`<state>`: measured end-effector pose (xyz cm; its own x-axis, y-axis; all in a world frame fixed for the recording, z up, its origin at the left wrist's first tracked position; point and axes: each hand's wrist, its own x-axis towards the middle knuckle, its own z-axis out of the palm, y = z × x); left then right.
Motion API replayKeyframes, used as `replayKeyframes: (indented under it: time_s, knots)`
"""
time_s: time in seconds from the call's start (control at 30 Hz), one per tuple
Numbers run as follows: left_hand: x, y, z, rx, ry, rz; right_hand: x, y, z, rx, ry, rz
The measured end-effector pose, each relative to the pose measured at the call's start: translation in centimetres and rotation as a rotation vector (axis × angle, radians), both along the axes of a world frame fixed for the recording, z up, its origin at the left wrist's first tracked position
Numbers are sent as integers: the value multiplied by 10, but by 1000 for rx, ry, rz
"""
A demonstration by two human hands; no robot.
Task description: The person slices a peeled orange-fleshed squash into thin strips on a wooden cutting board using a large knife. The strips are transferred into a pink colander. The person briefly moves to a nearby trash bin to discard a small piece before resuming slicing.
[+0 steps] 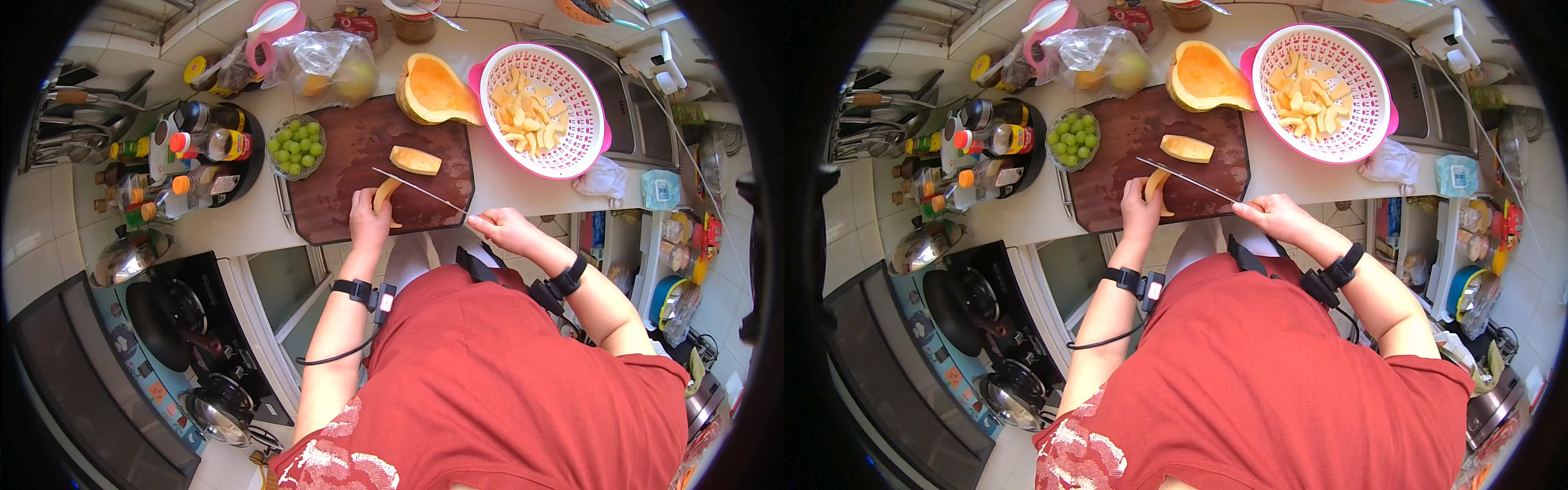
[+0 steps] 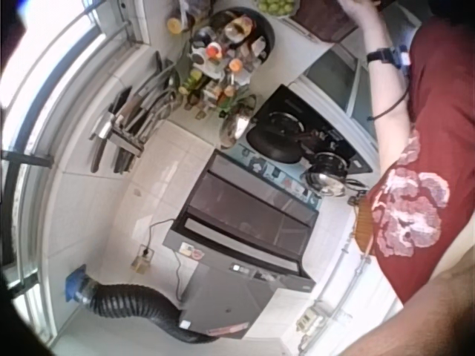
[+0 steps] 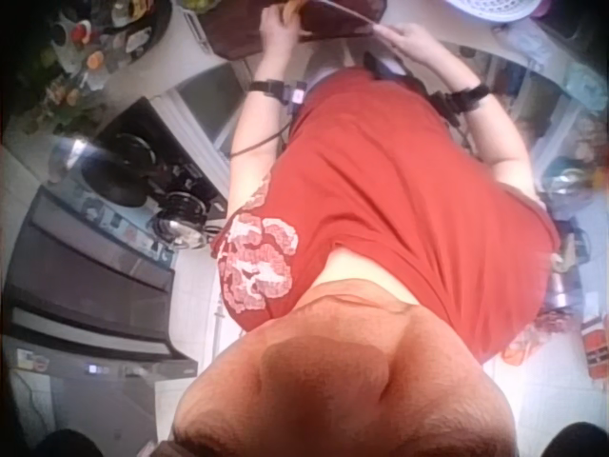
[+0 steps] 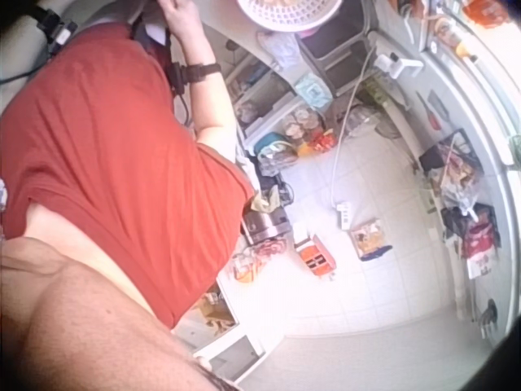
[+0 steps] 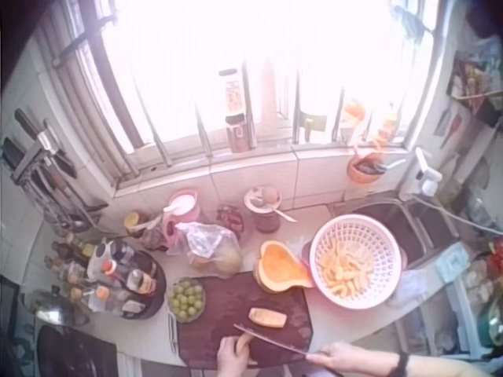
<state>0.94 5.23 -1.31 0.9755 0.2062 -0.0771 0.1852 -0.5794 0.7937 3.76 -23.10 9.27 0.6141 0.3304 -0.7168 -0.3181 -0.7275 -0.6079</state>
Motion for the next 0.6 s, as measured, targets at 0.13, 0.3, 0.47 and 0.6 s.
replayKeyframes:
  time_s: [0.13,0.3,0.47,0.6]
  knots:
    - [3,-18,8,152,45,4,4,5,8,31,-32,36]
    - [5,-30,6,334,-39,-133,3,7,14,-22,-1,33]
    - [3,-37,-7,416,-107,-178,2,3,18,-31,2,55]
    - [1,-36,-17,422,-187,-164,-2,1,22,-36,-93,31]
